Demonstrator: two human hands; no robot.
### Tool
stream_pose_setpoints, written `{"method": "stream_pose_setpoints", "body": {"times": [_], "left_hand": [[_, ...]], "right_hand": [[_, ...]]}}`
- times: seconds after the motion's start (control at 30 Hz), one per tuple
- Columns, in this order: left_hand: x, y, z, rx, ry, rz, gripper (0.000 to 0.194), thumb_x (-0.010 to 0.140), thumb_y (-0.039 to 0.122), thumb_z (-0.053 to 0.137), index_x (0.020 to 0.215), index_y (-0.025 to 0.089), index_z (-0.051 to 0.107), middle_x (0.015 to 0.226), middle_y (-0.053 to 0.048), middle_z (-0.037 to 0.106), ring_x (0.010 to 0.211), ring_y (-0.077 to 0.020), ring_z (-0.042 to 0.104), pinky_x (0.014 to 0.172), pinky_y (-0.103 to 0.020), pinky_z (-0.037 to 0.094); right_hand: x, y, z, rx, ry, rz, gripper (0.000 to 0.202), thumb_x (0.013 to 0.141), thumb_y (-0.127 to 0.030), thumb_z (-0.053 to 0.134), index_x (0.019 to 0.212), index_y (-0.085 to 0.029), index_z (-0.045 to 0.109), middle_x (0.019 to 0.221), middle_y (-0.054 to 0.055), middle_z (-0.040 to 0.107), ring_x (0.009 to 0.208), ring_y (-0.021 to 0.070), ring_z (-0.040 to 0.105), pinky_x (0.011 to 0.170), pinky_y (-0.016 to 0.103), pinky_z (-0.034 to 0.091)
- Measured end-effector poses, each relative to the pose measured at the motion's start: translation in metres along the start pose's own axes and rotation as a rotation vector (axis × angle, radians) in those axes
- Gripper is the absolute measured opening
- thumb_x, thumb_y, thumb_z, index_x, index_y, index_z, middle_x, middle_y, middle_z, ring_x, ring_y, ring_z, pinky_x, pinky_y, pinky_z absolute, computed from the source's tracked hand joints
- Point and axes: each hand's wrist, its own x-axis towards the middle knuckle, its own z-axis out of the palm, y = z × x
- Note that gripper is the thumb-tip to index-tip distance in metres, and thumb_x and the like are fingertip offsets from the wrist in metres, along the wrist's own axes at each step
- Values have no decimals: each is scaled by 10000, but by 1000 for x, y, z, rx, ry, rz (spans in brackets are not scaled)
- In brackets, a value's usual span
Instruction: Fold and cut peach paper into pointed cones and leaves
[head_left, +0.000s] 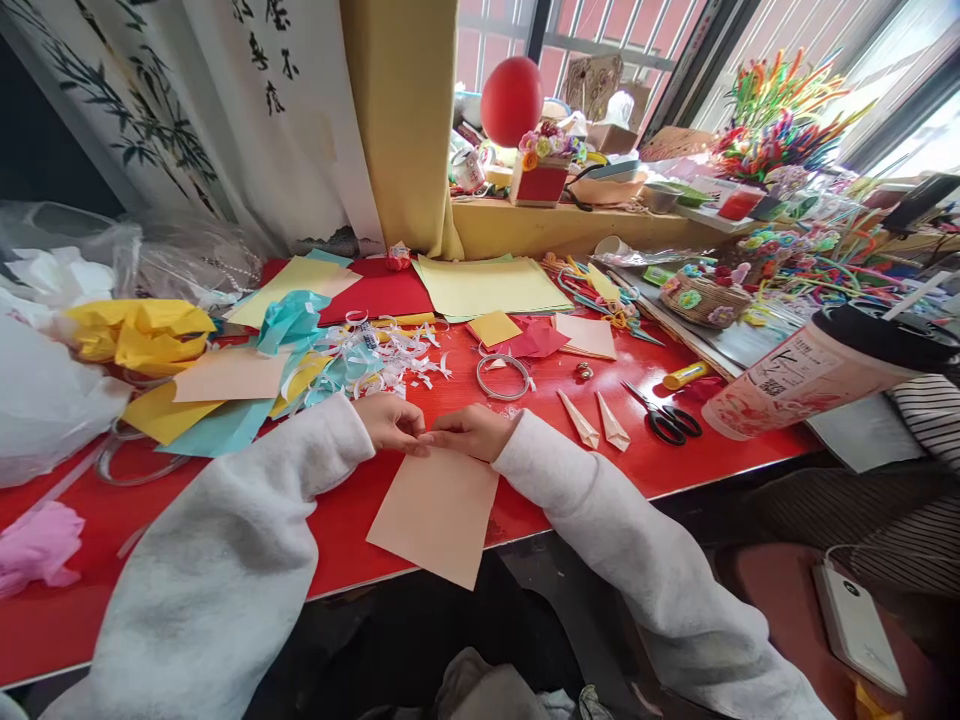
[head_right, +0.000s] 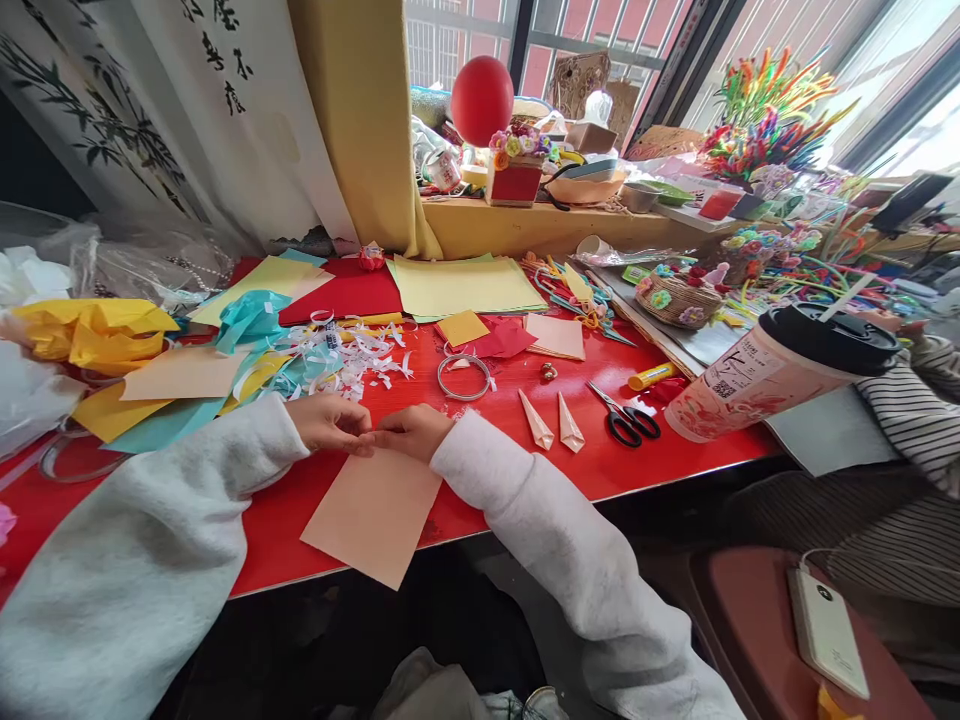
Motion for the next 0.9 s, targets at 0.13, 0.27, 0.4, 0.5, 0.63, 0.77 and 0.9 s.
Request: {"method": "stream_pose_setpoints", "body": {"times": [0.13,0.27,0.4,0.5,0.63,0.77,0.9], "left_hand": [[3,-6,0,-34,-29,9,328,556,437,598,681,136,556,571,22,524,534,-82,440,483,-183,297],[1,-1,-3,102,-1,29,299,589,435,576,647,141,586,522,33,489,517,-73,410,486,-185,276],[-2,8,-4,225,56,40,307,596,438,578,573,136,526,446,58,366,462,-53,328,454,-184,227],[-2,10,-2,236,50,29,319,591,442,581,555,136,499,424,62,342,452,-53,314,441,-184,214],[-2,7,-3,208,15,38,284,602,418,575,616,136,555,441,57,386,460,-56,336,445,-179,231],[-2,3,-7,202,-8,58,302,639,423,531,696,139,618,504,37,458,497,-61,379,464,-171,259],[-2,5,-7,217,15,37,281,628,412,544,652,139,608,489,39,460,485,-58,377,456,-170,258]], "right_hand": [[1,1,2,2,22,-22,343,760,-423,408,660,-123,543,509,-45,364,477,33,302,455,171,249],[1,-1,2,-13,52,-21,313,755,-392,433,653,-121,549,500,-46,371,471,32,303,455,172,250],[0,-3,1,-1,65,22,301,746,-391,446,678,-121,558,532,-35,427,501,38,352,478,169,274],[0,-3,1,7,58,10,270,750,-364,451,714,-122,567,558,-30,452,516,40,372,493,168,288],[0,-2,2,-6,67,-7,236,760,-315,447,703,-120,567,538,-34,433,497,36,355,482,170,279],[0,-3,2,16,94,9,233,761,-311,444,716,-121,572,563,-24,470,515,41,384,488,170,290],[-1,-4,2,26,96,32,208,751,-290,460,731,-117,574,592,-15,497,535,46,402,507,172,308]]}}
